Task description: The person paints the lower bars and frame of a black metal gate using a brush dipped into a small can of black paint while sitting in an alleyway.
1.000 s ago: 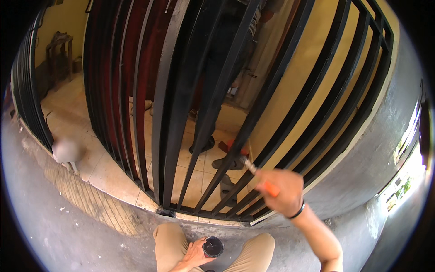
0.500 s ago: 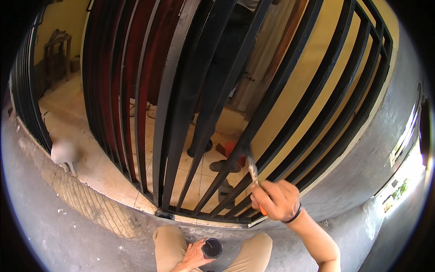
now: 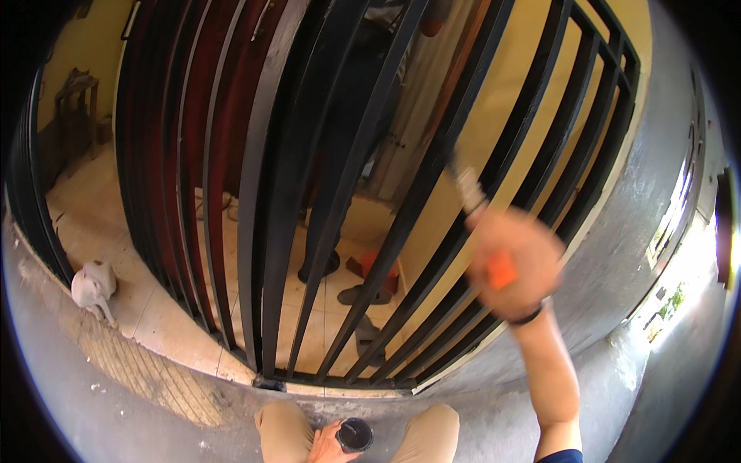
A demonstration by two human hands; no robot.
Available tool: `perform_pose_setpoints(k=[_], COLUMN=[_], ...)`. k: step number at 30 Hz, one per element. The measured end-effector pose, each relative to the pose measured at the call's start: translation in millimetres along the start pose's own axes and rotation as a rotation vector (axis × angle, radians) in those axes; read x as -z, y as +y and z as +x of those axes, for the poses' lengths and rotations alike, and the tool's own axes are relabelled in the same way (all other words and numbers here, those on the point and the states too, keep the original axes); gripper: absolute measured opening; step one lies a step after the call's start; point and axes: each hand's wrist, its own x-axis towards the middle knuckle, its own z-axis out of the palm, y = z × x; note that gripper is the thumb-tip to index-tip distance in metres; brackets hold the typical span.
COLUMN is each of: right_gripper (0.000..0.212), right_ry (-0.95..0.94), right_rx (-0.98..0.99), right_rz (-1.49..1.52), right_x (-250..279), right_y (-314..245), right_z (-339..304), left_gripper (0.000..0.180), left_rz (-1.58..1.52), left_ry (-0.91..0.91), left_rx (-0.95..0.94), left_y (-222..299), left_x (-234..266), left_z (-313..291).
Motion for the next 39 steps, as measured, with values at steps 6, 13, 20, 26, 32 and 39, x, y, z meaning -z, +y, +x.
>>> perform_pose_setpoints(k=[6,13,20,26,32,39], right_gripper=[0.014,0.017,0.021,0.013,0.026,0.021], right_ry=[-0.148,0.206,-0.120,-0.130,0.239,-0.067], right_rx=[-0.227,-0.478,0.185,-0.009,-0.599,0.130], right_rz=[0.198,0.027,-0.394,0.034,0.241,-0.199], right_x=[0.4,19.3,12.7,21.6,33.1,2.5], right_y=[-60.3,56.1,33.9,-1.1,88.2,28.6], right_z=[-31.7,79.5,60.2,26.7,98.3,36.8], left_gripper=[0.089,0.088,0.091,0.090,0.092,0.099], left_rz=[0.065,0.051,0.119,0.001,0.063,0.105], left_ry=[-0.009,-0.037,0.010,-0.028,-0.082,-0.106], left_rx=[0.029,0.012,-0.050,-0.010,0.012,0.020], left_y=[-6.6,-3.5,-2.3,0.7,3.2,-14.7], left_x=[3.8,0.1,3.4,11.8,9.1,9.6], left_z=[-6.7,-2.6,-4.1,-1.5,-5.6,-4.5])
